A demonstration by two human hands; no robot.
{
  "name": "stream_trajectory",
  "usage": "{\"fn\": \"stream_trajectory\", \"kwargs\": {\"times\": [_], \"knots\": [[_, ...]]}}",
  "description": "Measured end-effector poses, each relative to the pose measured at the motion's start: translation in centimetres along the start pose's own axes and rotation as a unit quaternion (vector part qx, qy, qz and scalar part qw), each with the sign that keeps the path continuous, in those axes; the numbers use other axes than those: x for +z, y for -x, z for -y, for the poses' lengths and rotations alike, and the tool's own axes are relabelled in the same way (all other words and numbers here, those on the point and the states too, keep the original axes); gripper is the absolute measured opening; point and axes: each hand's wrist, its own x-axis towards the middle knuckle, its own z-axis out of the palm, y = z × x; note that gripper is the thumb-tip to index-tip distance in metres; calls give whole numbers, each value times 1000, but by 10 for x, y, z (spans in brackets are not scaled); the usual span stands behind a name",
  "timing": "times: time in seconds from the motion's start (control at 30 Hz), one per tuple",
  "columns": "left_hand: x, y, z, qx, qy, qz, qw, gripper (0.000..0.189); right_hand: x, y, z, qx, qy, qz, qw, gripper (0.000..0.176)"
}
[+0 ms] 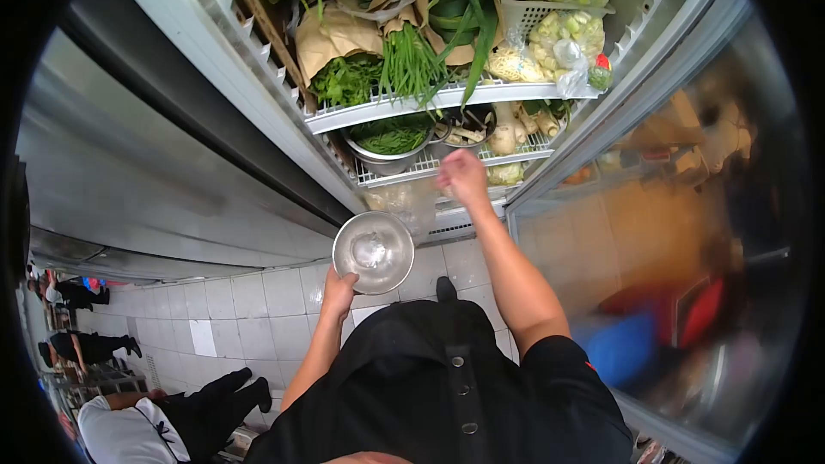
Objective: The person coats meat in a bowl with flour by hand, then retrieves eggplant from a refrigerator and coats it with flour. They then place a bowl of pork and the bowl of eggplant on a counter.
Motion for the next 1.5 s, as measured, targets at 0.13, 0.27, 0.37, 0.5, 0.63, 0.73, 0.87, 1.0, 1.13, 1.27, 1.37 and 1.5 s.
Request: {"fn": "stream_trajectory", "kwargs": {"times": [0.13, 0.27, 0.37, 0.5, 0.63, 0.73, 0.87, 1.0, 1.13, 1.27, 1.37, 1.5], "knots": [[37, -6, -10, -14, 0, -2, 1000, 64, -43, -58, 37, -188, 317, -145, 918, 19], [89, -12, -48, 78, -204, -45, 975, 64, -27, -121, 70, -84, 613, 105, 779, 57], [116, -28, -46, 79, -240, -57, 966, 64, -7, -138, 50, -93, 684, 176, 702, 75], [153, -40, -77, -116, -21, 36, 992, 64, -12, -163, 25, -81, 689, 202, 692, 72], [158, -82, -23, 62, -209, -8, 976, 62, -19, -171, 13, -146, 666, 222, 697, 69], [172, -75, -55, -101, 34, 42, 993, 64, -18, -163, 32, -39, 671, 267, 691, 66], [176, -63, -73, 210, -343, -44, 915, 67, -24, -158, 49, -24, 649, 258, 716, 59], [190, -45, -106, 186, -399, -29, 897, 66, -28, -165, 27, -81, 667, 234, 702, 59], [186, -70, -77, 222, -369, -9, 903, 65, -26, -160, 45, -9, 649, 247, 719, 61], [191, -75, -85, -29, -134, 76, 988, 63, -33, -162, 30, -55, 671, 200, 712, 64], [199, -83, -86, -117, 41, 100, 987, 57, -40, -170, 9, -130, 668, 150, 717, 58], [202, -91, -103, -198, 107, 142, 964, 53, -52, -181, 5, -195, 621, 70, 756, 38]]}}
